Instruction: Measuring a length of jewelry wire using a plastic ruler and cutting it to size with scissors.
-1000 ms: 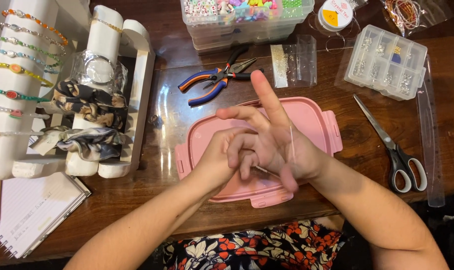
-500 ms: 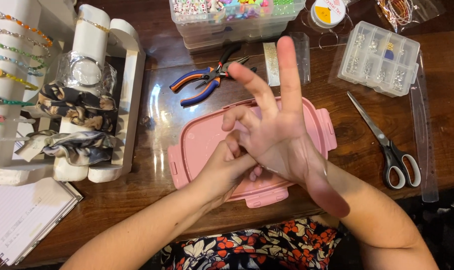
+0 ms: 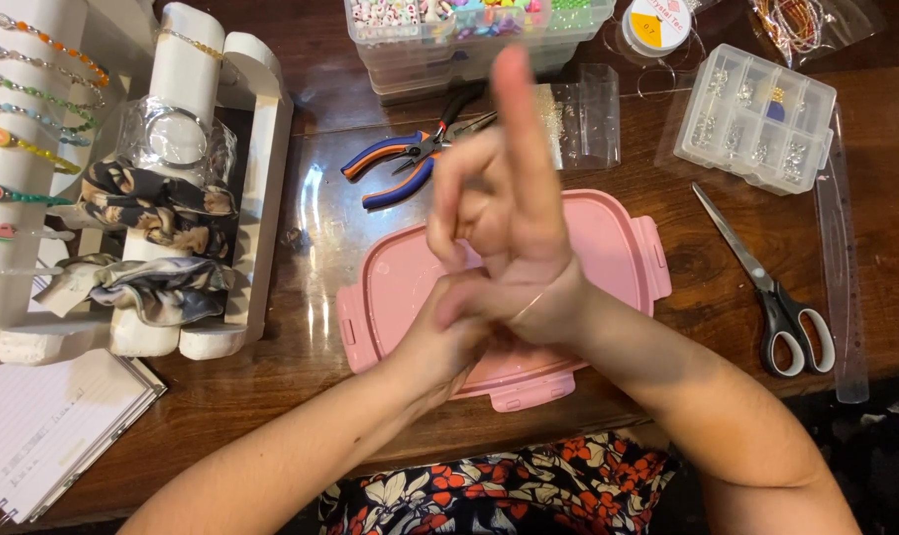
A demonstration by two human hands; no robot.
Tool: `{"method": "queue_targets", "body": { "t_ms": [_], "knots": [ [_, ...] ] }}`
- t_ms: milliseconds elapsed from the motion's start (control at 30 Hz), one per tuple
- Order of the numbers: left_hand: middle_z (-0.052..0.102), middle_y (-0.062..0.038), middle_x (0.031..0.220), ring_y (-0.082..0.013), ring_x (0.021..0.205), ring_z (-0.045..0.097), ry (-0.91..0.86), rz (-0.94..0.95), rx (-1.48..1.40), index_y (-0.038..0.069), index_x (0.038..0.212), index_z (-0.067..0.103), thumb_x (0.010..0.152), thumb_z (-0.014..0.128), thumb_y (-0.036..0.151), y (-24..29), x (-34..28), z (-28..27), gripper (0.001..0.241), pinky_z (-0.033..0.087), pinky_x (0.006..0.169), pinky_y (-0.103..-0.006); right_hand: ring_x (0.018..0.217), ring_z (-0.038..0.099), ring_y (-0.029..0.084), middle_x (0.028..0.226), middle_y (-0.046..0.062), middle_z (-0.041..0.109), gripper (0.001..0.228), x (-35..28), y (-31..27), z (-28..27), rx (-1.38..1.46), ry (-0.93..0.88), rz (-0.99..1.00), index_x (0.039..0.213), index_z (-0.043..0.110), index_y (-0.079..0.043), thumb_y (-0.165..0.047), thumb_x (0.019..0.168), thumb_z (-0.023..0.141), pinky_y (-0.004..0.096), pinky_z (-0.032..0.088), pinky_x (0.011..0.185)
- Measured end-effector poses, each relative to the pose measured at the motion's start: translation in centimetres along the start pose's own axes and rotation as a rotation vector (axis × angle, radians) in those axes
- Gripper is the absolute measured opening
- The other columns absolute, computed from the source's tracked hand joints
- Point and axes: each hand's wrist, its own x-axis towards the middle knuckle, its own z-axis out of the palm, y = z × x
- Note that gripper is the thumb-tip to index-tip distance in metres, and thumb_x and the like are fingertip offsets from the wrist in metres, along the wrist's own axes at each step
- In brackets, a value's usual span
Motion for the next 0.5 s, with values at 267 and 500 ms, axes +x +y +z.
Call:
{"method": "queue_targets", "body": {
  "t_ms": [267,500],
  "knots": [
    [0.066,-0.012,0.072,-0.0155,0.06,0.064,-0.076,-0.049,-0.025,-0.002,0.086,0.065,0.106,0.071,0.003,2.7,-1.6,2.3,0.021,0.052,0.053,-0.0253,0.074,0.046,0.02,0.13,0.009,0.055,0.151,1.8,-1.6,0.5,0.31,-0.11,0.083,0.184,-0.018,-0.031,-0.091,0.073,0.065,0.033,0.048,0.072],
    [0.068,-0.015,0.067,-0.0201,0.06,0.063,0.065,-0.003,0.125,-0.001,0.08,0.07,0.088,0.068,-0.008,1.6,-1.7,2.5,0.01,0.052,0.055,-0.0309,0.082,0.058,0.023,0.116,0.016,0.053,0.06,3.2,-0.6,0.1,-0.777,-0.218,-0.473,0.138,0.052,0.006,-0.012,0.1,0.095,0.043,0.055,0.112]
  ]
}}
